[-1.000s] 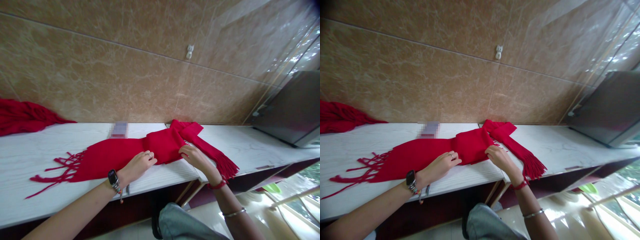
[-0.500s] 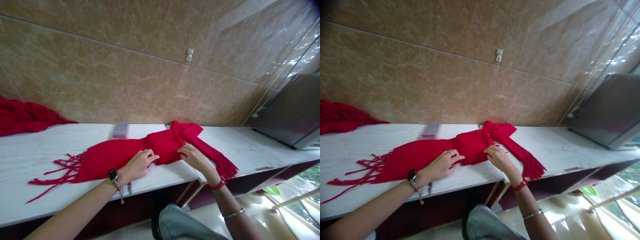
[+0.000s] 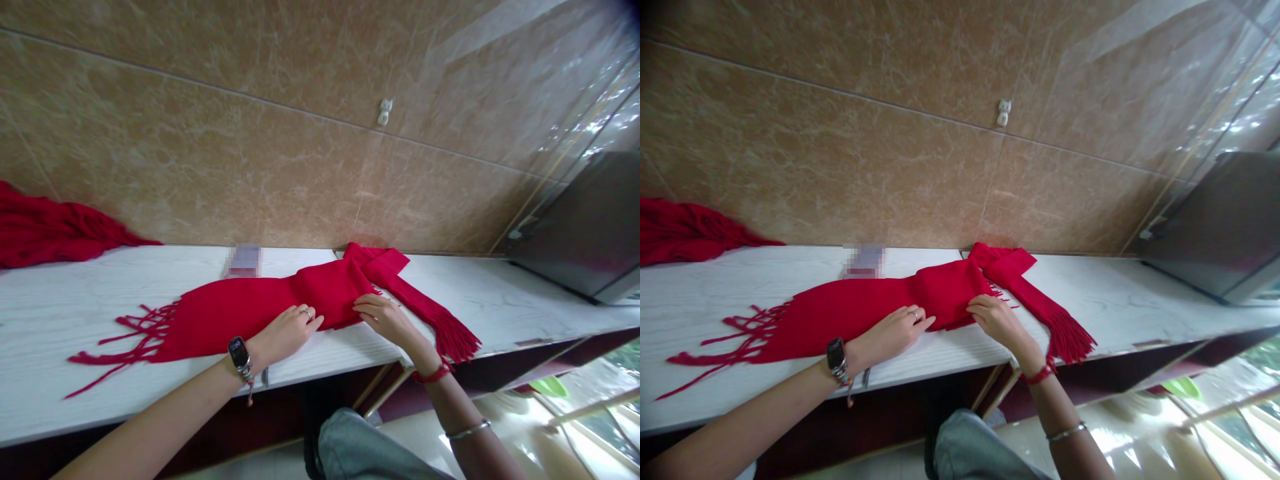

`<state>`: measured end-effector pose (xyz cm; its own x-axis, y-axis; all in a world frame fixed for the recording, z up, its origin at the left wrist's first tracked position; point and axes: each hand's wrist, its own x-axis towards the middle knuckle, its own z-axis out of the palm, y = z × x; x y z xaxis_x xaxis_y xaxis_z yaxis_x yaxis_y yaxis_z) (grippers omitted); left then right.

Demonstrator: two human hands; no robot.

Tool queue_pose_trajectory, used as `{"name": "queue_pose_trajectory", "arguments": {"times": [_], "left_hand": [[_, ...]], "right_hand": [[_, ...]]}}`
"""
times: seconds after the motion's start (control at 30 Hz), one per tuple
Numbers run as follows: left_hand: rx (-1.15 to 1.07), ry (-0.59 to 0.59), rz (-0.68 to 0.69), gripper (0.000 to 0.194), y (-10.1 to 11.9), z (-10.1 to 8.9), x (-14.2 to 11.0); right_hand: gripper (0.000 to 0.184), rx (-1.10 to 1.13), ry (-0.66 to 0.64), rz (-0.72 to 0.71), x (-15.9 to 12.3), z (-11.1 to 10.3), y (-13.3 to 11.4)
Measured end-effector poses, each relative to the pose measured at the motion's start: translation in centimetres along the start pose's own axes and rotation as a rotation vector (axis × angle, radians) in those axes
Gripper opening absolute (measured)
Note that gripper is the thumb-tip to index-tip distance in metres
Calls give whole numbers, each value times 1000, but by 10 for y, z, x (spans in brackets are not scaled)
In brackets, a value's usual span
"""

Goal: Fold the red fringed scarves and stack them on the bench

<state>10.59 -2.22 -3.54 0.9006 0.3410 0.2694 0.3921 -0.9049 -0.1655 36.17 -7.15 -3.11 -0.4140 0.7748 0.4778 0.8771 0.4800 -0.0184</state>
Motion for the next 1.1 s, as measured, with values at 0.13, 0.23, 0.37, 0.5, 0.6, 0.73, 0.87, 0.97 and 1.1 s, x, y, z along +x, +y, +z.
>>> {"name": "queue_pose_trajectory", "arguments": {"times": [0.13,0.23,0.37,0.5,0.6,0.73,0.87,0.97,1.1], "left_hand": [[-85,17,3,36,4,0,2],[-175,43,25,32,6,0,3],[-272,14,35,39,8,3,5],[-332,-56,39,43,8,4,3],[-350,-112,75,45,7,2,0],[-383,-91,87,44,4,-3,-5],[-367,4,41,39,3,-5,-8],[-277,8,30,35,5,-5,-6],[-205,-33,-135,33,7,-7,-5]], "right_hand": [[26,13,-30,-26,2,0,-2],[25,41,-83,-19,2,-5,-3],[20,96,-127,3,5,-17,-9],[23,112,-35,28,25,-17,-18],[29,82,-51,7,48,-2,-18],[38,34,-231,-83,65,28,-6],[39,-23,-260,-20,63,42,7],[42,-4,-228,13,65,39,7],[44,84,-338,-78,69,35,-3]]}}
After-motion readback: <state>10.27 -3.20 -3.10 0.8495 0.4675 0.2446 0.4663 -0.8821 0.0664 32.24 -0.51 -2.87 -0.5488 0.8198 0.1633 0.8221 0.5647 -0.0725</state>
